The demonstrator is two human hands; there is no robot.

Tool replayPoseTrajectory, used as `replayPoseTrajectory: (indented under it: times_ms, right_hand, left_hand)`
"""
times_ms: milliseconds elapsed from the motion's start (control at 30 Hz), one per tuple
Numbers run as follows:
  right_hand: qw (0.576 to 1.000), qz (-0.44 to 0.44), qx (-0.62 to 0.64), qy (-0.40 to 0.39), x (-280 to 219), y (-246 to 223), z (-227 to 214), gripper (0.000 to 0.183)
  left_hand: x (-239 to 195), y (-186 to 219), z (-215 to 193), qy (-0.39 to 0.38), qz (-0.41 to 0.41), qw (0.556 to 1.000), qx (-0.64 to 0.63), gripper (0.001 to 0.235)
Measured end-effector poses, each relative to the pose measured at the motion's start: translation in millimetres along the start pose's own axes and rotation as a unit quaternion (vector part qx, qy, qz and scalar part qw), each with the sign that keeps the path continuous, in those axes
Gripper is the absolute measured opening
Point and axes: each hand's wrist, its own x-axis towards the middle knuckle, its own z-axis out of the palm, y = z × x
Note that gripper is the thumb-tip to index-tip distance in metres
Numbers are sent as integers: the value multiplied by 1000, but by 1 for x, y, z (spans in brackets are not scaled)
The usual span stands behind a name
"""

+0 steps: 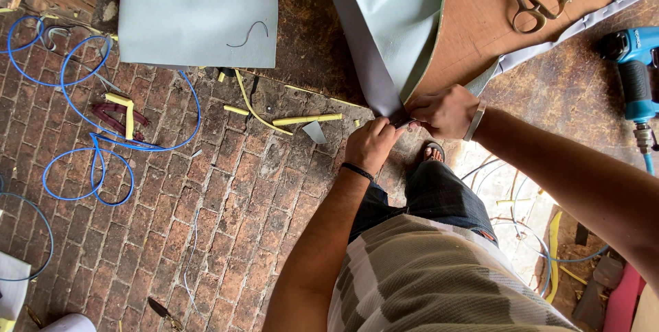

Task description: The person staples gray fabric onto a wooden frame using a pneumatic staple gun, trims excess fabric with shears, and folds edges to create a tufted cushion. The person repeatedly flips the cushion, staples edges, and trims fabric to fit the frame.

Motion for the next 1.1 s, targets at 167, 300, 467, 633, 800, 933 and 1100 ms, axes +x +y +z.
replayPoseTrajectory:
  times_ms: [167,300,467,633,800,933,1100]
  right_hand:
    - [993,53,34,-98,26,-8,-13,23]
    - [938,132,-62,-315,63,-17,-37,20]
    - [898,166,-49,-404,89,-24,-53,34]
    - [970,154,44,184,5,11,-39,23]
    - [797,577,-103,149,-195,106,-25,51]
    - [716,692,-55,70,-295,145,9,97]
    - [689,719,66,64,-305,185,16,91]
  left_hand:
    - [0,-1,9,-172,-124,977,-2,30]
    - [20,4,12,-109,-118,987,-6,29]
    - [57,5,4,-280,-187,941,35,21]
    - [79,1,-8,-287,-326,900,-30,24]
    - [90,-8,-11,-309,-351,882,-64,24]
    - [100,-20,-10,-361,-401,833,-121,24]
    - [116,-26,-11,-344,-386,850,-105,27]
